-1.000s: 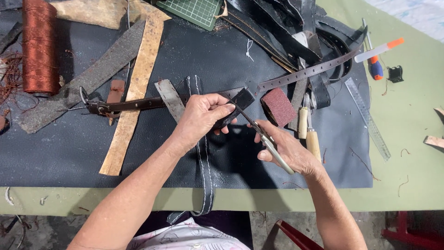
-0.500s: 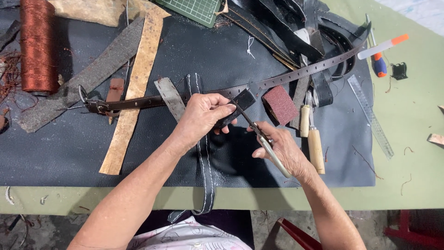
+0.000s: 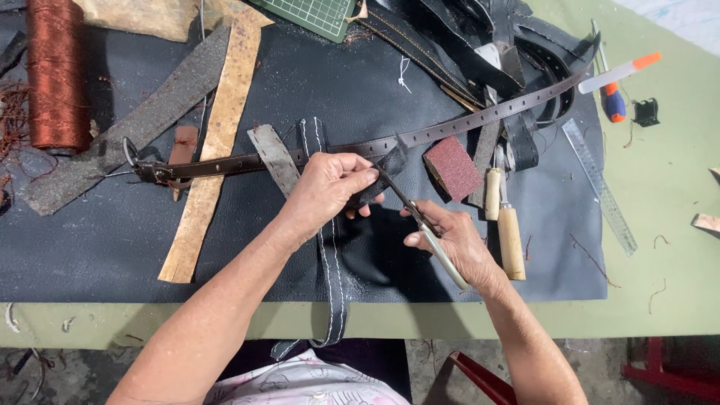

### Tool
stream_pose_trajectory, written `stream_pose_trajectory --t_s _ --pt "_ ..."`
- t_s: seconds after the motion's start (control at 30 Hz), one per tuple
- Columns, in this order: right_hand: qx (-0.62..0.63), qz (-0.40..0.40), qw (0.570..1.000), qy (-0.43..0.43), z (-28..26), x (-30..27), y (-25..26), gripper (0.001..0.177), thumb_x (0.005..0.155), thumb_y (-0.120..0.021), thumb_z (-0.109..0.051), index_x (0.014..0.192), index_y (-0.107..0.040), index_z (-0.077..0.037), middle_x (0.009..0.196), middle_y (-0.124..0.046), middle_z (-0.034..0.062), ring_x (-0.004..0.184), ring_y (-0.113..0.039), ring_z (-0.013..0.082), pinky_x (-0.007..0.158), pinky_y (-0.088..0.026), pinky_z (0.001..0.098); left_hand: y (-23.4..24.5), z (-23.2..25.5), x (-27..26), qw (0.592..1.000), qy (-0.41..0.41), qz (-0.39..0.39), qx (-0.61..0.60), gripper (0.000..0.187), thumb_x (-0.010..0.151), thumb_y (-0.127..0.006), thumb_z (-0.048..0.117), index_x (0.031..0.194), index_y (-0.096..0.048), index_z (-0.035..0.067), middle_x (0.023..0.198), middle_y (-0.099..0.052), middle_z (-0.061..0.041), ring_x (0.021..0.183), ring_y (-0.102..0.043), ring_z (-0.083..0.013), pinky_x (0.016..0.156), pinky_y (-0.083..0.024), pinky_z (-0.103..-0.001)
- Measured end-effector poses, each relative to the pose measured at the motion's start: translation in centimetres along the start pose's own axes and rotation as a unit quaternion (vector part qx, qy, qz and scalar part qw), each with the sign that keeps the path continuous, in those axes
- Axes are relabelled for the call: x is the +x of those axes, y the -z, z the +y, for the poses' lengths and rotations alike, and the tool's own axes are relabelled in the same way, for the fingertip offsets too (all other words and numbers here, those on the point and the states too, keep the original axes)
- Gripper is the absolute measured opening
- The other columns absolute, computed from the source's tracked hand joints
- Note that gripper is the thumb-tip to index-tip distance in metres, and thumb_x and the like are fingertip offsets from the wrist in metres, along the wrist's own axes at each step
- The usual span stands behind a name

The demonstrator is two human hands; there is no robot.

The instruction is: Cutting leather strips and assembling them into a belt at a workshop table

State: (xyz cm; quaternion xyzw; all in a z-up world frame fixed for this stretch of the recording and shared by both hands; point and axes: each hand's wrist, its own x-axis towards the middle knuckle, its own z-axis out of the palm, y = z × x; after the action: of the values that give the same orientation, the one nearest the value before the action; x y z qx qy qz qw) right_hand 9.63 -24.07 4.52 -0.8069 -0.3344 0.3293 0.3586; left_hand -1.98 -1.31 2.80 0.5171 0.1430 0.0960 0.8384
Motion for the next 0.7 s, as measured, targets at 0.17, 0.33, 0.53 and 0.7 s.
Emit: stream_pose_trajectory --t_s 0.17,0.33,0.53,0.7 --pt "-0.004 0.013 1.000 -0.009 -0.5 0.0 0.0 0.046 0.077 -0.085 -0.038 0.117 -0.074 -0.018 0.059 -0.061 -0.0003 0.055 -0.050 0.0089 0.057 -0.041 0.0228 0.1 -0.3 0.1 1.000 -0.018 0.000 0.016 0.011 0.094 -0.068 0.009 0.095 -0.073 -0.002 0.071 -0.075 -0.017 0.051 -0.071 -0.0168 0.038 -0.051 -0.022" --pt "-0.087 -0.001 0.996 0.024 -1.3 0.3 0.1 0.058 0.079 -0.078 -0.055 0.122 -0.069 -0.017 0.069 -0.066 0.0083 0.062 -0.059 0.0219 0.062 -0.049 0.0347 0.2 0.3 -0.1 0.999 -0.026 0.007 0.044 0.009 0.092 -0.068 0.007 0.090 -0.073 0.000 0.068 -0.075 -0.017 0.048 -0.070 -0.0166 0.037 -0.051 -0.022" --pt "-0.116 -0.055 0.991 0.026 -1.4 0.7 0.3 0.090 0.070 -0.065 -0.078 0.133 -0.056 -0.014 0.091 -0.070 0.0096 0.075 -0.066 0.0277 0.067 -0.051 0.0407 -0.5 0.4 -0.3 0.997 -0.019 0.009 0.068 0.008 0.088 -0.068 0.007 0.082 -0.074 0.004 0.063 -0.073 -0.013 0.046 -0.069 -0.0143 0.037 -0.049 -0.019" --pt "-0.106 -0.056 0.992 0.041 -1.4 0.8 0.3 0.089 0.068 -0.063 -0.084 0.125 -0.058 -0.017 0.078 -0.063 0.0065 0.070 -0.061 0.0252 0.066 -0.050 0.0400 -0.7 0.6 -0.5 0.998 -0.025 0.007 0.056 0.008 0.087 -0.069 0.006 0.082 -0.074 0.003 0.063 -0.074 -0.015 0.047 -0.070 -0.0150 0.037 -0.050 -0.019"
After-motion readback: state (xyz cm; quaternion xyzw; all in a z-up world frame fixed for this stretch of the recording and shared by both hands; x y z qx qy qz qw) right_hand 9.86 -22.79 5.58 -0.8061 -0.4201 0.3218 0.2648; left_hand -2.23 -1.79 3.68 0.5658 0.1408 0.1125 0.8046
